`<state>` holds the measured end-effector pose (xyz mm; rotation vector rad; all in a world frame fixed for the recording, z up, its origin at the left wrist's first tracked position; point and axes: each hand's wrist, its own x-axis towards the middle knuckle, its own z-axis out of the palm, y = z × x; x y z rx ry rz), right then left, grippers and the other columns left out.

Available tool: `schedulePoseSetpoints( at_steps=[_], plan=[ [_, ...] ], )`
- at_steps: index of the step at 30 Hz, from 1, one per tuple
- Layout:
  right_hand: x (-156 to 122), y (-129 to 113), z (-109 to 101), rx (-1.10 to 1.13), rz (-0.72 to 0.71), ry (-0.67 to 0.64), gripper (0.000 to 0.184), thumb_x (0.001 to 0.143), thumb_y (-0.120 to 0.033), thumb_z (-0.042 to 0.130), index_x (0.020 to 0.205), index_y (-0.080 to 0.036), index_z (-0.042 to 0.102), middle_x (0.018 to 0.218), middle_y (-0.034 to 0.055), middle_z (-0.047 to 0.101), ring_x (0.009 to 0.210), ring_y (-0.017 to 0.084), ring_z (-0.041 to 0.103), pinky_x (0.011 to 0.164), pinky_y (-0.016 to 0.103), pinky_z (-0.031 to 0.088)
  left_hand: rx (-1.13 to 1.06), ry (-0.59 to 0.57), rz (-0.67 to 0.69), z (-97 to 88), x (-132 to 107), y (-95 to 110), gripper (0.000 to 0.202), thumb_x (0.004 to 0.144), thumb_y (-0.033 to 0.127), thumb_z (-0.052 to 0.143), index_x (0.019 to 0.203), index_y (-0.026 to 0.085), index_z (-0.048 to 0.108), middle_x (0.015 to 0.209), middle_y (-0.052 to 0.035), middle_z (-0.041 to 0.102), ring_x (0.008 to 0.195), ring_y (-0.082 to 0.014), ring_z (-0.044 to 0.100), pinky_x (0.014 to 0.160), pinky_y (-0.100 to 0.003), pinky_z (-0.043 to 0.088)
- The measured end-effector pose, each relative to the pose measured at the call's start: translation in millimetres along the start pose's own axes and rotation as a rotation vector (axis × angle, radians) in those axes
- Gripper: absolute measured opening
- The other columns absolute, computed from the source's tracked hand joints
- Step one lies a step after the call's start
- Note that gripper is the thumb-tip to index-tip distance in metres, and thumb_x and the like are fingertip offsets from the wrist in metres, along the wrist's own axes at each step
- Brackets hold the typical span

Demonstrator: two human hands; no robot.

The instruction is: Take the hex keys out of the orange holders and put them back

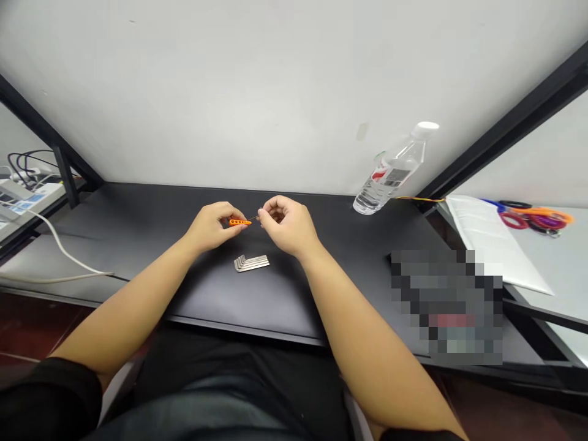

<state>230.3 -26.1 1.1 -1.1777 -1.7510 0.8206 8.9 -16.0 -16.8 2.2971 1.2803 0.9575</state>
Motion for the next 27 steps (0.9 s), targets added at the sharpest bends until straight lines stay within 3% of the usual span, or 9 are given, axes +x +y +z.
schedulePoseSetpoints(
  at_steps=[22,27],
  plan=[
    [-0.4,2.8,-0.1,-0.066,-0.01,-0.018,0.017,0.086,-0.039,0.065,0.084,-0.022,0.063,0.081,0.0042,0.074,0.073,0.019,0.07,0.069,0.031,0.055,0.026,0.019,0.04,1.5,-0.7,-2.9,0.015,0.083,0.032,0.07,0.093,0.023,0.076,0.089,-0.0025,0.071,0.081,-0.0167,0.063,0.074,-0.03,0.049],
    [-1.3,0.1,3.6,0.015,0.107,-0.177,0.017,0.085,-0.036,0.067,0.08,-0.022,0.06,0.086,0.0043,0.077,0.07,0.017,0.071,0.064,0.028,0.054,0.032,-0.002,0.062,2.7,-1.5,-2.1,0.014,0.083,0.032,0.069,0.091,0.023,0.076,0.089,-0.0031,0.07,0.082,-0.0176,0.063,0.075,-0.031,0.049]
  ],
)
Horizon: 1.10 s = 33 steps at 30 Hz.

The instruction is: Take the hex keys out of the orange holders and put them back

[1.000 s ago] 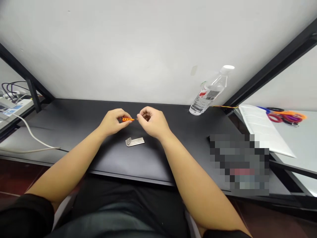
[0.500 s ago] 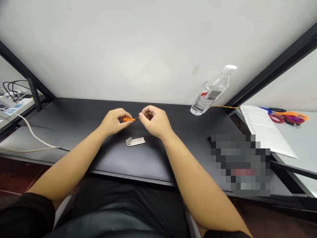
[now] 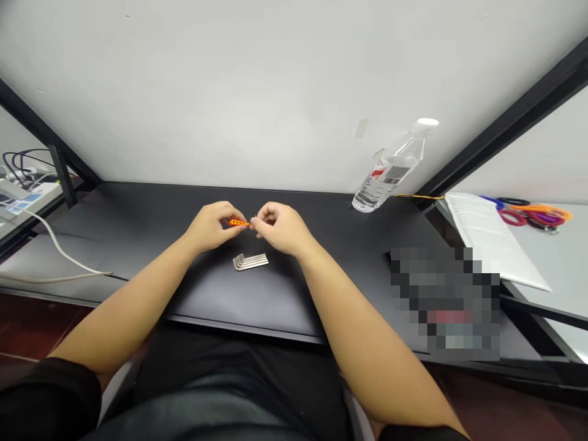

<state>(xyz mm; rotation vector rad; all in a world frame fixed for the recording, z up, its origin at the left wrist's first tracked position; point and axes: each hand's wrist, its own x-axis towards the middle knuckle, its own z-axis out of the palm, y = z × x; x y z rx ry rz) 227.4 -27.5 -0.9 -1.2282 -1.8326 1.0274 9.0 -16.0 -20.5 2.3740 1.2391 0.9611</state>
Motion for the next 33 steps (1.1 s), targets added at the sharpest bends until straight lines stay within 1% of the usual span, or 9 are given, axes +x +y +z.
schedulePoseSetpoints(
  at_steps=[3,8,13,19,21,23,25,27,33],
  plan=[
    [0.5,0.7,-0.3,-0.054,0.032,-0.083,0.018,0.086,-0.037,0.066,0.08,-0.021,0.061,0.085,0.0039,0.076,0.067,0.016,0.068,0.058,0.027,0.05,-0.024,-0.029,0.0,-1.0,0.2,2.0,0.016,0.083,0.034,0.068,0.091,0.022,0.075,0.091,-0.0036,0.071,0.084,-0.0183,0.064,0.077,-0.031,0.05],
    [2.4,4.4,-6.1,-0.212,-0.12,0.046,0.019,0.084,-0.04,0.068,0.09,-0.021,0.067,0.085,0.0025,0.072,0.067,0.015,0.061,0.063,0.029,0.049,-0.073,-0.032,-0.061,-3.3,0.5,4.1,0.02,0.083,0.038,0.067,0.091,0.021,0.073,0.093,-0.0029,0.074,0.084,-0.0185,0.065,0.078,-0.031,0.05],
    [2.4,5.3,-8.1,-0.325,-0.258,0.038,0.026,0.086,-0.035,0.066,0.108,-0.023,0.071,0.099,0.0039,0.074,0.069,0.016,0.06,0.067,0.032,0.049,-0.13,-0.038,-0.14,-3.8,-1.0,5.0,0.023,0.084,0.04,0.066,0.094,0.022,0.073,0.09,-0.0013,0.075,0.081,-0.0181,0.065,0.076,-0.03,0.05],
    [3.4,5.8,-5.2,-0.431,-0.3,-0.016,0.018,0.089,-0.036,0.063,0.091,-0.021,0.074,0.095,0.0056,0.073,0.073,0.017,0.061,0.067,0.031,0.045,-0.344,-0.042,-0.179,-1.3,-1.3,6.0,0.027,0.083,0.043,0.068,0.095,0.019,0.07,0.093,-0.0038,0.073,0.08,-0.0176,0.067,0.074,-0.029,0.052],
    [2.5,5.2,-5.5,-0.461,-0.274,-0.087,0.02,0.088,-0.039,0.065,0.09,-0.021,0.073,0.095,0.0056,0.073,0.075,0.018,0.061,0.068,0.031,0.044,-0.423,-0.05,-0.192,-0.2,-1.0,5.3,0.028,0.083,0.043,0.069,0.096,0.019,0.069,0.092,-0.0044,0.073,0.08,-0.0177,0.068,0.075,-0.029,0.054],
    [0.7,4.7,-6.0,-0.509,-0.224,-0.225,0.026,0.084,-0.046,0.07,0.09,-0.021,0.072,0.096,0.0056,0.072,0.079,0.019,0.062,0.067,0.03,0.043,-0.45,-0.055,-0.214,0.3,-0.6,3.9,0.028,0.083,0.043,0.069,0.098,0.019,0.069,0.09,-0.0045,0.073,0.081,-0.0184,0.069,0.078,-0.031,0.054],
    [-1.4,4.4,-5.6,-0.555,-0.174,-0.387,0.033,0.077,-0.052,0.076,0.091,-0.023,0.072,0.097,0.0054,0.072,0.083,0.02,0.062,0.067,0.03,0.043,-0.425,-0.04,-0.244,0.1,-0.2,2.5,0.028,0.083,0.042,0.07,0.098,0.02,0.069,0.092,-0.0047,0.074,0.083,-0.019,0.07,0.08,-0.032,0.055],
    [-3.1,3.6,-3.9,-0.587,-0.137,-0.507,0.036,0.073,-0.054,0.078,0.093,-0.024,0.072,0.1,0.0053,0.071,0.086,0.021,0.063,0.069,0.029,0.044,-0.375,-0.016,-0.271,-0.7,0.2,1.4,0.027,0.082,0.043,0.07,0.098,0.021,0.069,0.097,-0.0047,0.075,0.084,-0.0192,0.07,0.08,-0.032,0.055],
    [-5.0,-4.7,-0.7,-0.692,0.018,-0.618,0.031,0.075,-0.052,0.076,0.085,-0.024,0.068,0.099,0.0039,0.071,0.084,0.021,0.063,0.064,0.028,0.042,-0.311,-0.045,-0.267,-1.4,0.3,1.4,0.026,0.083,0.044,0.068,0.097,0.022,0.07,0.1,-0.0034,0.075,0.086,-0.0193,0.069,0.08,-0.032,0.054]
  ],
)
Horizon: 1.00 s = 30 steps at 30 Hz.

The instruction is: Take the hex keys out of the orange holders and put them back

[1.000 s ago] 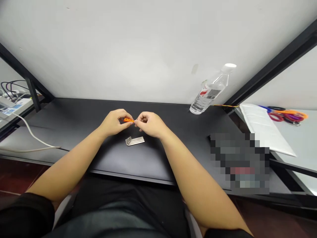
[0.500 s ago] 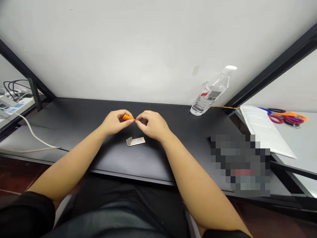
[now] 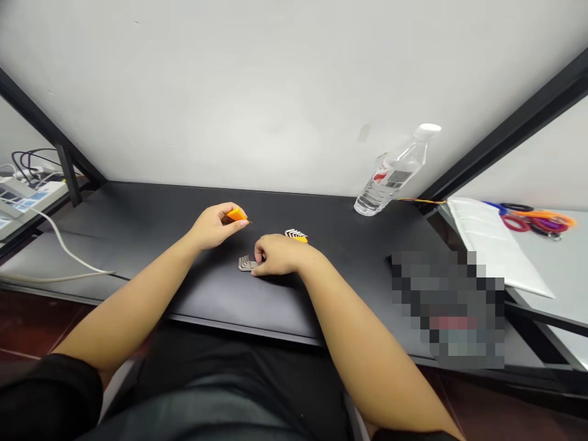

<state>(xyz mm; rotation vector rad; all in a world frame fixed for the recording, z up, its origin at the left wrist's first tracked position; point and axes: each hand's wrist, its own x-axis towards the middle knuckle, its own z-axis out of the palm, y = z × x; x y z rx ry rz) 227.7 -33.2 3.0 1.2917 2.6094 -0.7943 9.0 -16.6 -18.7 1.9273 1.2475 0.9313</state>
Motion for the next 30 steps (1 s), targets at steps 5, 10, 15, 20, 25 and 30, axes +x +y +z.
schedulePoseSetpoints(
  at_steps=[5,10,15,20,25,30],
  plan=[
    [-0.3,0.7,0.8,0.013,-0.035,-0.034,0.023,0.078,-0.045,0.075,0.08,-0.023,0.067,0.09,0.0028,0.072,0.077,0.018,0.063,0.063,0.027,0.041,0.028,-0.008,-0.01,1.5,0.3,-0.7,0.026,0.083,0.044,0.068,0.096,0.022,0.071,0.105,-0.0041,0.074,0.089,-0.0203,0.068,0.082,-0.033,0.054],
    [-1.6,5.5,5.2,0.047,-0.222,0.076,0.01,0.078,-0.027,0.072,0.07,-0.024,0.067,0.079,0.0015,0.07,0.069,0.017,0.061,0.061,0.028,0.042,-0.007,-0.007,0.0,2.5,1.4,-3.1,0.025,0.082,0.043,0.069,0.096,0.022,0.071,0.106,-0.0049,0.074,0.089,-0.02,0.067,0.083,-0.034,0.054],
    [-9.6,8.2,-7.2,0.086,-0.309,0.341,0.007,0.084,-0.027,0.065,0.078,-0.023,0.067,0.081,0.0024,0.07,0.069,0.017,0.06,0.063,0.028,0.044,-0.116,-0.022,0.017,3.5,2.7,-4.1,0.029,0.081,0.044,0.072,0.095,0.019,0.07,0.103,-0.0067,0.073,0.087,-0.0197,0.067,0.082,-0.033,0.054],
    [-11.1,6.4,-11.1,0.377,-0.248,0.784,0.017,0.092,-0.037,0.061,0.094,-0.022,0.068,0.085,0.0043,0.073,0.073,0.018,0.064,0.069,0.031,0.051,-0.219,-0.073,0.023,3.5,1.8,-1.6,0.032,0.081,0.046,0.073,0.096,0.019,0.07,0.1,-0.0072,0.073,0.088,-0.0193,0.067,0.082,-0.033,0.053],
    [-5.0,1.6,-1.8,0.542,-0.249,0.923,0.023,0.092,-0.044,0.064,0.098,-0.022,0.065,0.089,0.005,0.074,0.071,0.018,0.067,0.071,0.032,0.054,-0.28,-0.112,0.039,3.5,0.9,0.4,0.034,0.08,0.047,0.075,0.096,0.017,0.069,0.097,-0.0076,0.072,0.088,-0.0192,0.067,0.082,-0.033,0.053],
    [-2.5,-0.1,0.8,0.536,-0.243,0.885,0.025,0.092,-0.046,0.064,0.098,-0.022,0.065,0.088,0.0047,0.075,0.071,0.018,0.067,0.071,0.033,0.055,-0.306,-0.122,0.043,4.4,0.5,2.0,0.036,0.079,0.05,0.076,0.092,0.017,0.069,0.096,-0.0077,0.072,0.087,-0.0195,0.067,0.082,-0.033,0.053]
  ],
)
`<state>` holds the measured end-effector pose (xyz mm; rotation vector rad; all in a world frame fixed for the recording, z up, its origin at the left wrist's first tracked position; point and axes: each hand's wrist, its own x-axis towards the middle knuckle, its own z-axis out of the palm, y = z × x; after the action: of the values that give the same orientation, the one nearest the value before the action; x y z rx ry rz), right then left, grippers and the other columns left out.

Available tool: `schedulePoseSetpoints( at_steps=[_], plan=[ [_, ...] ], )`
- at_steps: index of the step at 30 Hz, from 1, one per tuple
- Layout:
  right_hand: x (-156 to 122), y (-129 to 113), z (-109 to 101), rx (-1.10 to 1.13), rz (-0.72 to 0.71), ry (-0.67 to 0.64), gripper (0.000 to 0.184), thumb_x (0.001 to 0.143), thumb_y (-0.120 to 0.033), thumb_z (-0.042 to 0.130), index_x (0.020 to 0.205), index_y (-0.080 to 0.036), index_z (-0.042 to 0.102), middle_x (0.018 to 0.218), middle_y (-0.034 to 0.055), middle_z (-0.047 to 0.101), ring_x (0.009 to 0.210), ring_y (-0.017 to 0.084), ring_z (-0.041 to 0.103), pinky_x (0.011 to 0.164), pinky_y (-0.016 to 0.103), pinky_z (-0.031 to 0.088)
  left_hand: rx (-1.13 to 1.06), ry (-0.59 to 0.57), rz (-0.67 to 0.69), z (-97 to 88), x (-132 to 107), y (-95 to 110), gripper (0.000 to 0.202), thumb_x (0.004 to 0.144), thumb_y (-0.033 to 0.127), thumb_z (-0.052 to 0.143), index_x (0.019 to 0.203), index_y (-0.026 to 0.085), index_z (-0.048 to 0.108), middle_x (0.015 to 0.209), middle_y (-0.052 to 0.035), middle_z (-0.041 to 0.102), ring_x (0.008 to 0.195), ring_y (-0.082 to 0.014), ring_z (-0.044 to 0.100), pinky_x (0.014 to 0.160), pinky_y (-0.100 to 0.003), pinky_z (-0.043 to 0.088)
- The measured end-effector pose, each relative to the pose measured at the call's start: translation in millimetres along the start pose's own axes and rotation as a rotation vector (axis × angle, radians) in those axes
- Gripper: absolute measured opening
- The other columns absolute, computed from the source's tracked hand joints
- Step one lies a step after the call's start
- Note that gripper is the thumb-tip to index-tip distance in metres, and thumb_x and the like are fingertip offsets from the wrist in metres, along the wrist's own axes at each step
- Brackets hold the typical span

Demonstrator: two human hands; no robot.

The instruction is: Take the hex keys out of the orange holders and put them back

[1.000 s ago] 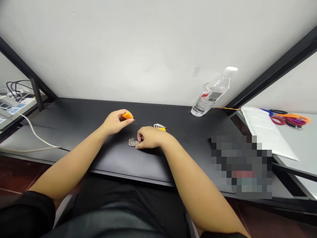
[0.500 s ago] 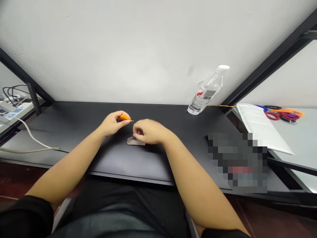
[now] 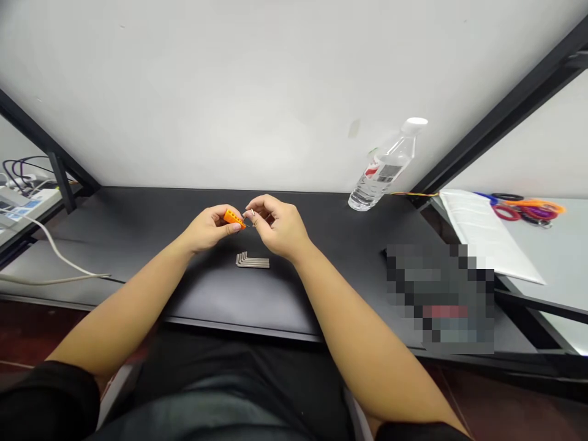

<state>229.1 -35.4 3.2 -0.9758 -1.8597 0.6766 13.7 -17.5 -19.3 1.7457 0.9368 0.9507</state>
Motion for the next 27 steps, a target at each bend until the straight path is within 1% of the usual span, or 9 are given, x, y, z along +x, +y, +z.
schedulePoseSetpoints(
  at_steps=[4,7,10,14,16,21,27],
  plan=[
    [-0.4,-1.2,2.9,0.012,0.001,0.002,0.022,0.092,-0.044,0.063,0.098,-0.023,0.066,0.089,0.0044,0.075,0.072,0.018,0.067,0.071,0.033,0.056,-0.026,0.016,0.013,1.2,-0.2,0.7,0.036,0.078,0.05,0.076,0.09,0.017,0.068,0.095,-0.0074,0.071,0.087,-0.0191,0.066,0.082,-0.033,0.053],
    [-0.8,-3.0,5.2,-0.043,-0.001,0.015,0.021,0.092,-0.043,0.063,0.098,-0.023,0.067,0.09,0.0044,0.075,0.074,0.019,0.067,0.071,0.033,0.055,-0.023,0.04,0.002,0.9,0.4,-0.6,0.038,0.079,0.051,0.076,0.093,0.017,0.068,0.094,-0.0071,0.071,0.088,-0.0194,0.066,0.082,-0.033,0.053],
    [-0.6,-4.0,5.2,-0.101,-0.028,0.062,0.021,0.089,-0.042,0.066,0.098,-0.023,0.069,0.093,0.0046,0.075,0.073,0.019,0.067,0.071,0.034,0.055,-0.005,0.071,-0.022,-0.3,1.2,-2.7,0.04,0.078,0.053,0.076,0.095,0.017,0.069,0.094,-0.0072,0.072,0.088,-0.02,0.066,0.082,-0.033,0.053],
    [0.4,-2.8,3.6,-0.117,-0.024,0.115,0.022,0.093,-0.041,0.06,0.092,-0.022,0.071,0.087,0.0047,0.075,0.07,0.019,0.066,0.069,0.033,0.054,0.021,0.091,-0.022,-1.5,1.0,-4.2,0.038,0.079,0.052,0.075,0.096,0.018,0.07,0.096,-0.0073,0.073,0.089,-0.0203,0.067,0.082,-0.033,0.054],
    [1.1,-2.1,3.5,-0.123,-0.008,0.108,0.022,0.093,-0.04,0.06,0.089,-0.022,0.072,0.085,0.0046,0.075,0.07,0.019,0.066,0.069,0.033,0.054,0.055,0.097,-0.012,-1.4,0.9,-4.6,0.036,0.08,0.05,0.075,0.096,0.018,0.07,0.098,-0.0072,0.073,0.089,-0.0203,0.068,0.083,-0.034,0.054],
    [2.9,-1.3,1.9,-0.143,0.051,0.041,0.023,0.091,-0.041,0.061,0.088,-0.022,0.074,0.083,0.0037,0.076,0.069,0.019,0.065,0.068,0.033,0.052,0.22,0.179,-0.011,-1.7,1.9,-5.8,0.034,0.079,0.049,0.074,0.094,0.019,0.072,0.096,-0.0061,0.074,0.088,-0.0211,0.068,0.083,-0.035,0.054],
    [5.0,4.1,-5.8,-0.215,0.031,-0.023,0.023,0.09,-0.039,0.062,0.088,-0.022,0.076,0.085,0.0041,0.076,0.072,0.02,0.066,0.069,0.033,0.05,0.268,0.136,-0.019,-3.2,1.4,-4.9,0.031,0.08,0.048,0.072,0.095,0.02,0.072,0.097,-0.0057,0.075,0.089,-0.0215,0.068,0.083,-0.035,0.054]
  ],
)
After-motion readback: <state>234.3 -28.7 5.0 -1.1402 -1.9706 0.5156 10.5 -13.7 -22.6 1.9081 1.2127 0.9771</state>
